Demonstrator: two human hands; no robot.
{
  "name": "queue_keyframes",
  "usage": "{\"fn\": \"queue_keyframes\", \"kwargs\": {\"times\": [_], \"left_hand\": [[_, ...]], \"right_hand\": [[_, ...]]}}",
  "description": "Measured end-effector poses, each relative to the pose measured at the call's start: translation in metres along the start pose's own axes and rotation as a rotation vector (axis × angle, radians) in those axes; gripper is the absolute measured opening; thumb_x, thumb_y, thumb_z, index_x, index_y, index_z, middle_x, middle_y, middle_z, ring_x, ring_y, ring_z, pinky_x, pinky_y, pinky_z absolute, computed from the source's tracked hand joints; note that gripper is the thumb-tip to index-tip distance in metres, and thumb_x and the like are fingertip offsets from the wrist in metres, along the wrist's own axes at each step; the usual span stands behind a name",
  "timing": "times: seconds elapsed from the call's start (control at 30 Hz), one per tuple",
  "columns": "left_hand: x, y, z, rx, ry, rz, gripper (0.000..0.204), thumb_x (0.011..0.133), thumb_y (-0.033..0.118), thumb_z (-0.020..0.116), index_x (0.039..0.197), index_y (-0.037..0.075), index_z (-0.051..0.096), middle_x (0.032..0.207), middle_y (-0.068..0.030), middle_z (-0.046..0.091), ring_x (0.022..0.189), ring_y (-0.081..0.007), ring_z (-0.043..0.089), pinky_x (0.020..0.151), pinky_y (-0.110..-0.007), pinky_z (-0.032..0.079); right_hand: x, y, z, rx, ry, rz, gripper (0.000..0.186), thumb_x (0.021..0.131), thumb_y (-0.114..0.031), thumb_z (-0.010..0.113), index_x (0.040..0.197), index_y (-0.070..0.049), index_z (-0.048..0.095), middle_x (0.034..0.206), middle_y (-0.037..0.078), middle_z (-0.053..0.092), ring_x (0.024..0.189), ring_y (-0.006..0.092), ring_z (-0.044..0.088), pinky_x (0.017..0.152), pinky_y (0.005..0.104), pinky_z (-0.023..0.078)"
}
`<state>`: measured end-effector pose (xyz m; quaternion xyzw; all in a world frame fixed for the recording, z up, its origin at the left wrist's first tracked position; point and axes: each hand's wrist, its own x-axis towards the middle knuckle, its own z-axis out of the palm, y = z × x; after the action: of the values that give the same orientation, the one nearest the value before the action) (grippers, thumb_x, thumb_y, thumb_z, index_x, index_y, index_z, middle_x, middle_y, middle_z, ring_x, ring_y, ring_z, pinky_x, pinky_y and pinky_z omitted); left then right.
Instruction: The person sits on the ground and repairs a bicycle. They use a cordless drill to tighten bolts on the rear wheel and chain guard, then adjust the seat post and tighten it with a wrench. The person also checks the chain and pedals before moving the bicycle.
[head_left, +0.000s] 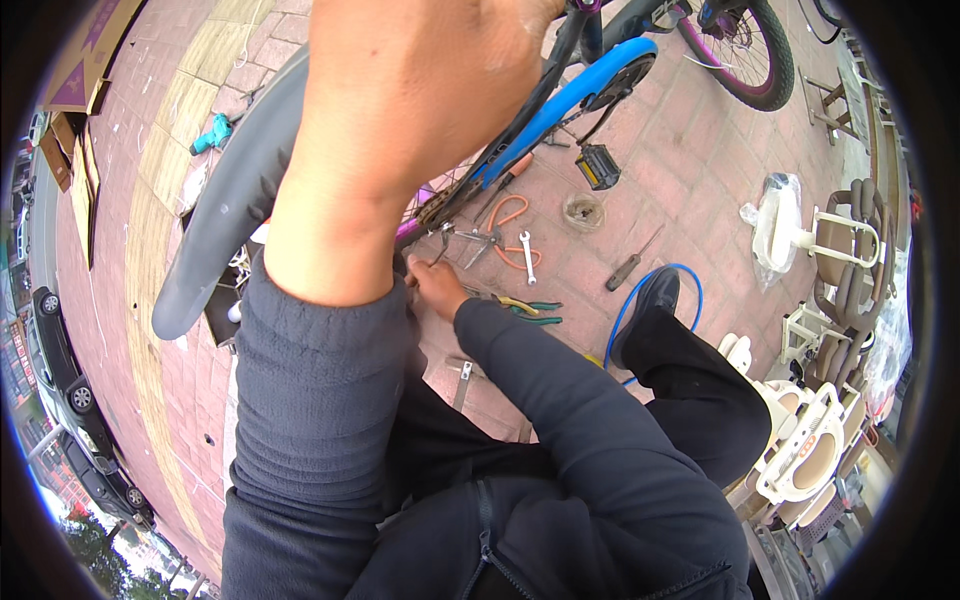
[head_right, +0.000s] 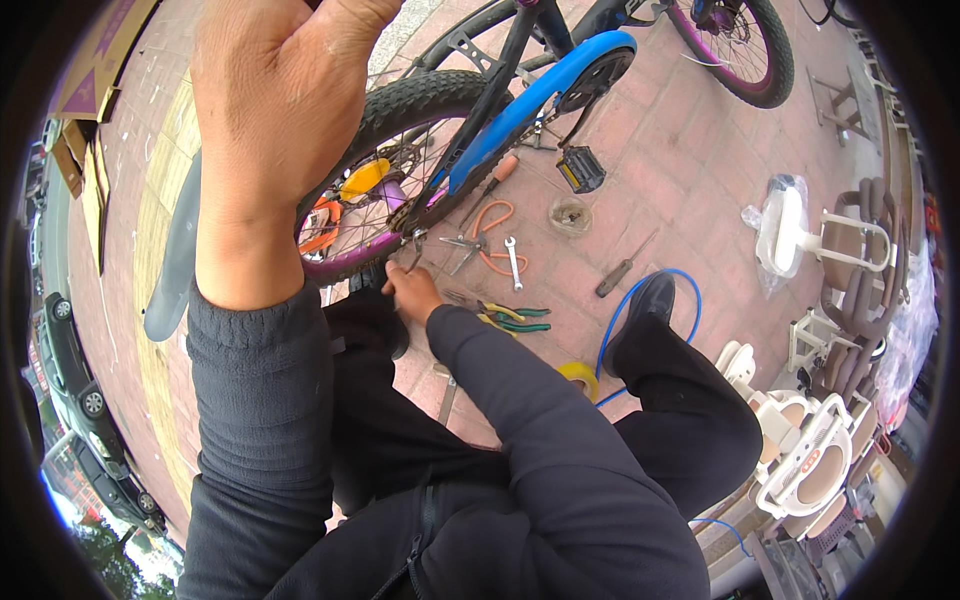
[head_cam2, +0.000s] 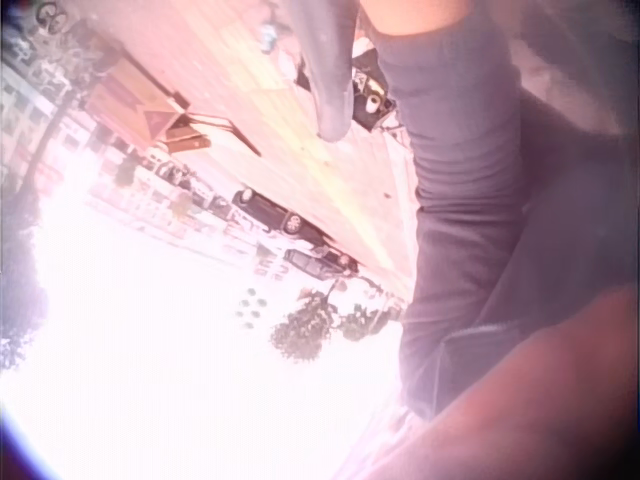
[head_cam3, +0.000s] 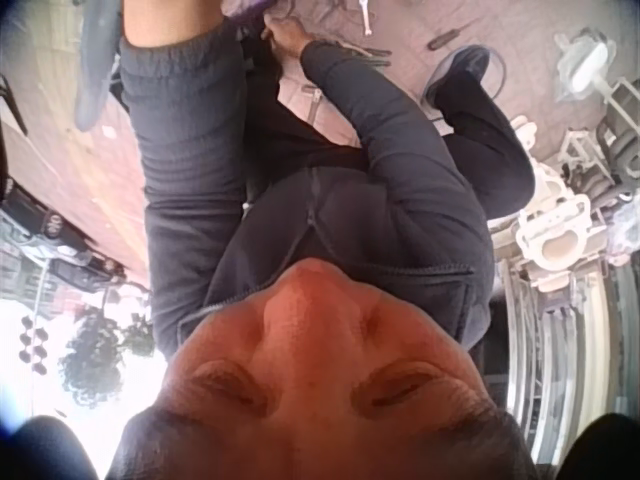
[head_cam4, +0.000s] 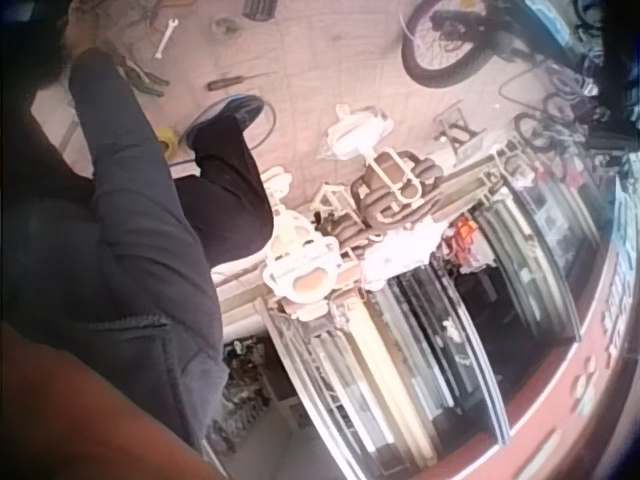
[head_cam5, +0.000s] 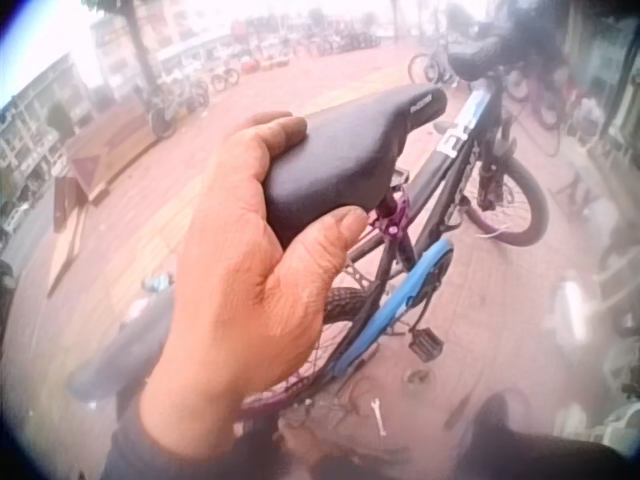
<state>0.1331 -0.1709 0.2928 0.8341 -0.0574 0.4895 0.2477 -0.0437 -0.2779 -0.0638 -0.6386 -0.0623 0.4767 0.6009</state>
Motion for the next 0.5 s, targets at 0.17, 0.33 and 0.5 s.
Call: {"fn": "queue_keyframes", "kwargs": {"times": [0.17,0.33,0.5], "left_hand": [[0.002,-0.003,-0.005,0.036,-0.010,0.065,0.052,0.086,0.009,0.074,0.130,-0.008,0.053,0.130,-0.0254,0.057,0.116,-0.0391,0.060,0.101,-0.040,0.047],[0.004,-0.015,-0.014,0.087,-0.097,0.000,0.054,0.081,0.008,0.075,0.128,-0.008,0.053,0.129,-0.0255,0.057,0.117,-0.0405,0.058,0.102,-0.041,0.046],[0.016,0.001,-0.019,0.024,-0.096,-0.054,0.053,0.077,0.007,0.076,0.125,-0.007,0.055,0.130,-0.0255,0.054,0.120,-0.0398,0.056,0.104,-0.041,0.045]], "right_hand": [[-0.041,-0.055,0.045,0.685,0.010,0.471,0.019,0.102,-0.022,0.054,0.089,-0.008,0.059,0.080,0.006,0.063,0.071,0.0182,0.063,0.063,0.0329,0.052],[-0.070,-0.150,0.033,0.983,-0.126,0.418,0.010,0.099,-0.012,0.055,0.092,-0.005,0.056,0.082,0.007,0.060,0.074,0.0212,0.063,0.069,0.0403,0.058],[-0.109,-0.234,-0.022,0.711,-0.077,0.314,0.010,0.096,-0.005,0.059,0.098,0.004,0.064,0.084,0.006,0.061,0.073,0.0172,0.061,0.070,0.0392,0.058]]}}
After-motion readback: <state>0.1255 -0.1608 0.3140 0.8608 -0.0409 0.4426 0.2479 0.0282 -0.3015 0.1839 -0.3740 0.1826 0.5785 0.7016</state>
